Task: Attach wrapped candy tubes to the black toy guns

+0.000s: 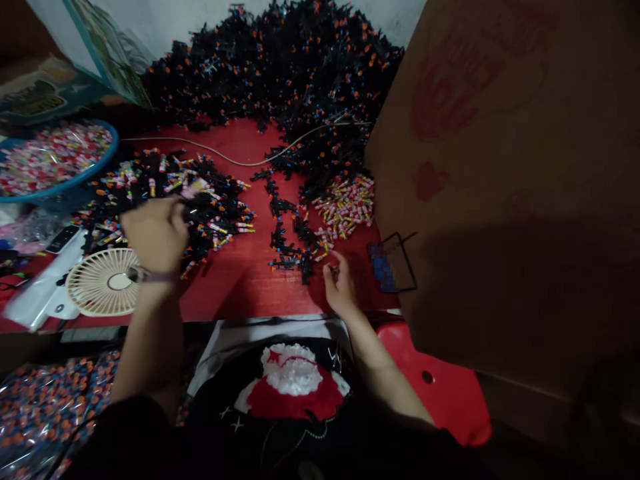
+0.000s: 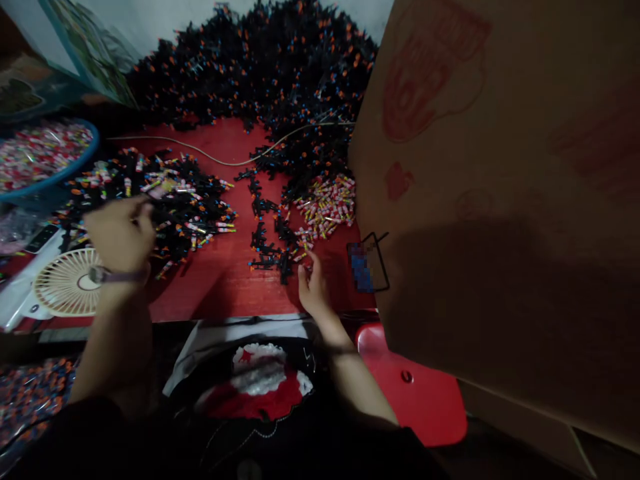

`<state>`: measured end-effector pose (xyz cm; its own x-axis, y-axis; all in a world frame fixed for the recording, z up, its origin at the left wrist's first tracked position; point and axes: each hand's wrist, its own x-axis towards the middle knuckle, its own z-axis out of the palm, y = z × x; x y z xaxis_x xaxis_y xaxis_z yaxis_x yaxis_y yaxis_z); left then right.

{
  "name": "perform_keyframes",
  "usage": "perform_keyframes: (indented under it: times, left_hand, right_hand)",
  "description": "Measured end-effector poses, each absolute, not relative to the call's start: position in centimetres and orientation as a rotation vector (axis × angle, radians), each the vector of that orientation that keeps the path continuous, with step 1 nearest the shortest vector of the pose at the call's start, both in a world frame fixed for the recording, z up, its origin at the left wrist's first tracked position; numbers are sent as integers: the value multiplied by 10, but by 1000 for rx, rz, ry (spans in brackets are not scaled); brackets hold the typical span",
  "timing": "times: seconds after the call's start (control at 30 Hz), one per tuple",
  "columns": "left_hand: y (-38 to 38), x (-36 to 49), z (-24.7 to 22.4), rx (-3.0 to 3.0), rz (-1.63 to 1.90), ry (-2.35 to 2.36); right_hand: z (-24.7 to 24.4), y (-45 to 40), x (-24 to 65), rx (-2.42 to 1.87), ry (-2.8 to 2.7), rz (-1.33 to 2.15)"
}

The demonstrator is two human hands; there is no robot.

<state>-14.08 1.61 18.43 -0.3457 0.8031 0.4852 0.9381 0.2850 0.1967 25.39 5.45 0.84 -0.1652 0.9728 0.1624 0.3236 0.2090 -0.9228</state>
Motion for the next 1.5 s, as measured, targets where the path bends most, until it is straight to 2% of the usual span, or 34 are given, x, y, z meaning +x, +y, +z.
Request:
perform_keyframes:
  times: [0.1, 0.17, 0.27, 0.33, 0.43, 0.57, 0.7, 0.93, 1.17, 1.5]
  left_hand:
    - [42, -180, 212, -1289, -706, -2302]
    - [52, -164, 202, -1450, -775, -2232]
    - [53, -96, 151, -2137, -790, -2064]
    - [46, -46, 107, -2543, -571, -2021]
    - [34, 3, 55, -2616, -403, -2123]
    - [21, 13, 28, -2476, -484, -2314]
    - [1, 2, 32, -2485, -667, -2333]
    - [-37, 11, 65, -2719, -917, -2039]
    - [-48, 26, 82, -2540, -956, -2207]
    - [-52, 33, 113, -2539, -879, -1840]
  right_hand:
    - [-13, 56, 255, -1206, -1714, 856]
    - [-22, 56, 251, -1190, -1745, 843]
    - [-28, 57, 245, -1193, -1739, 863]
    - [-29, 59, 246, -1213, -1713, 893]
    - [-27, 60, 253, -1267, -1638, 935]
    - [-19, 60, 259, -1270, -1572, 1002]
    - [-1, 48, 248, -1197, -1578, 1097]
    - [33, 18, 208, -1001, -1667, 1223]
    - [55, 20, 208, -900, -1662, 1347]
    - [88, 15, 241, -898, -1643, 1431]
